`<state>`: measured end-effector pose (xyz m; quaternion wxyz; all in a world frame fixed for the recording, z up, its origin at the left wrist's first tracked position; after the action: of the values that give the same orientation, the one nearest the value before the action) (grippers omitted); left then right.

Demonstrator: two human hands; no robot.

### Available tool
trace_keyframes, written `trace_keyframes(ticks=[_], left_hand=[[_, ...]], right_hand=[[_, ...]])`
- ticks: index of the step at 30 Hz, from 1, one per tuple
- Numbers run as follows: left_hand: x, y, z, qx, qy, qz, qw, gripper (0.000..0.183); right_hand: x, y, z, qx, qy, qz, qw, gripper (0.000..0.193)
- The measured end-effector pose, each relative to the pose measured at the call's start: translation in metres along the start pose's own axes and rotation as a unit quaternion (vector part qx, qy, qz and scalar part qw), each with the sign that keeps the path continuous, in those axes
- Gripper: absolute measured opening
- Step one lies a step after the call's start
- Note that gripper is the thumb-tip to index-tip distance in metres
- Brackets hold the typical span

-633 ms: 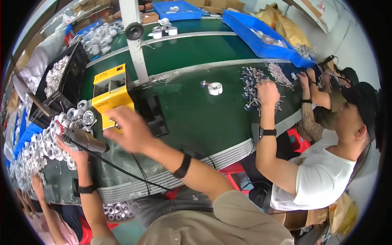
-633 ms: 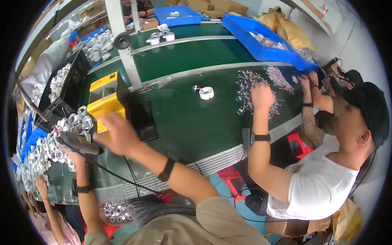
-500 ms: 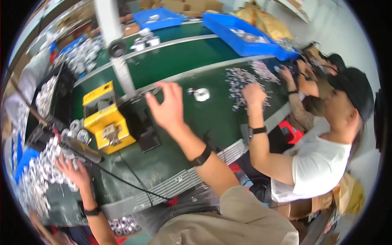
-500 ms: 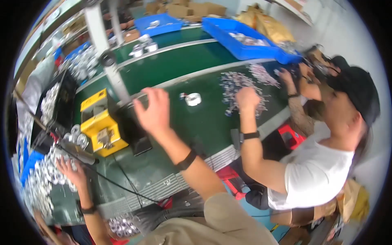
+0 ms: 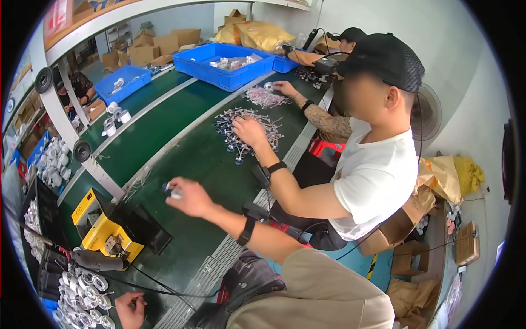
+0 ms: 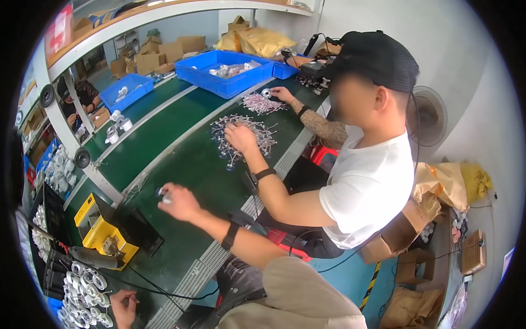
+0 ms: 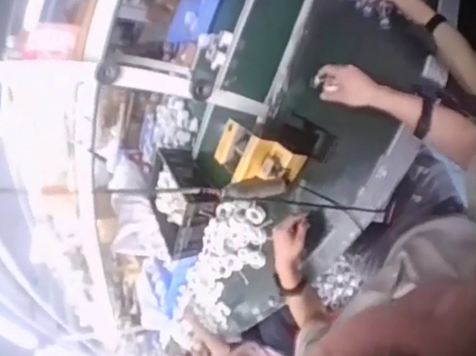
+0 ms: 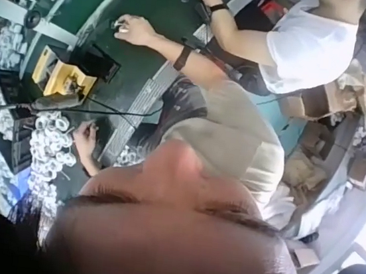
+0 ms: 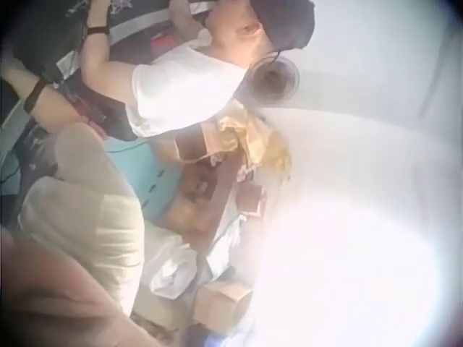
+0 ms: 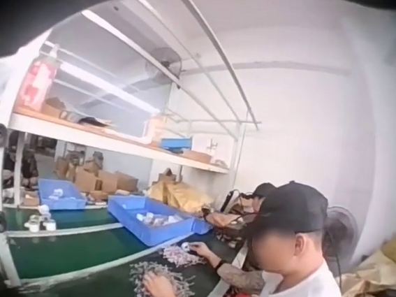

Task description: The person picks up a camera housing and a circuit board, inserts the board into the housing, and secures it using an electric screwdriver. They then place the assembled unit onto the conveyor belt and reach for another housing to repeat the process.

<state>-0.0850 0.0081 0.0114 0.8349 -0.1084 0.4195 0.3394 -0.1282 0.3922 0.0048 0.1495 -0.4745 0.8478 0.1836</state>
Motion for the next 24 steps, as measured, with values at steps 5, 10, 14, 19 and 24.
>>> trace_keyframes(ticks=[5, 10, 14, 19, 24], left_hand=[[0.025, 0.026, 0.079, 0.147, 0.082, 0.141, 0.976, 0.046], [0.043, 0.030, 0.113, 0.150, 0.137, 0.231, 0.952, 0.077], [0.053, 0.028, 0.106, 0.157, 0.055, 0.239, 0.957, 0.070], [0.046, 0.026, 0.109, 0.154, 0.000, 0.241, 0.958, 0.059], [0.056, 0.029, 0.053, 0.069, -0.430, 0.228, 0.871, 0.049]], right_hand=[[0.063, -0.085, -0.028, 0.073, 0.234, -0.184, 0.952, 0.064], [0.115, -0.158, -0.039, 0.135, 0.385, -0.271, 0.872, 0.067], [0.124, -0.182, -0.034, 0.217, 0.409, -0.274, 0.843, 0.061], [0.096, -0.190, -0.048, 0.214, 0.425, -0.252, 0.843, 0.051], [0.098, -0.181, -0.044, 0.121, 0.354, -0.339, 0.863, 0.044]])
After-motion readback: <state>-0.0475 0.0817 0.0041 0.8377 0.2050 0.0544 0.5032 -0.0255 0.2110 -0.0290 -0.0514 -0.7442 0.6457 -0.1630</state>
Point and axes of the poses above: each hand's wrist, its own y-axis towards the middle knuckle, its own x-axis out of the palm, z = x × y, the point moved 9 cm from there along y, towards the middle knuckle, and after that the axes turned 11 degrees about x, right-handed, at the moved point
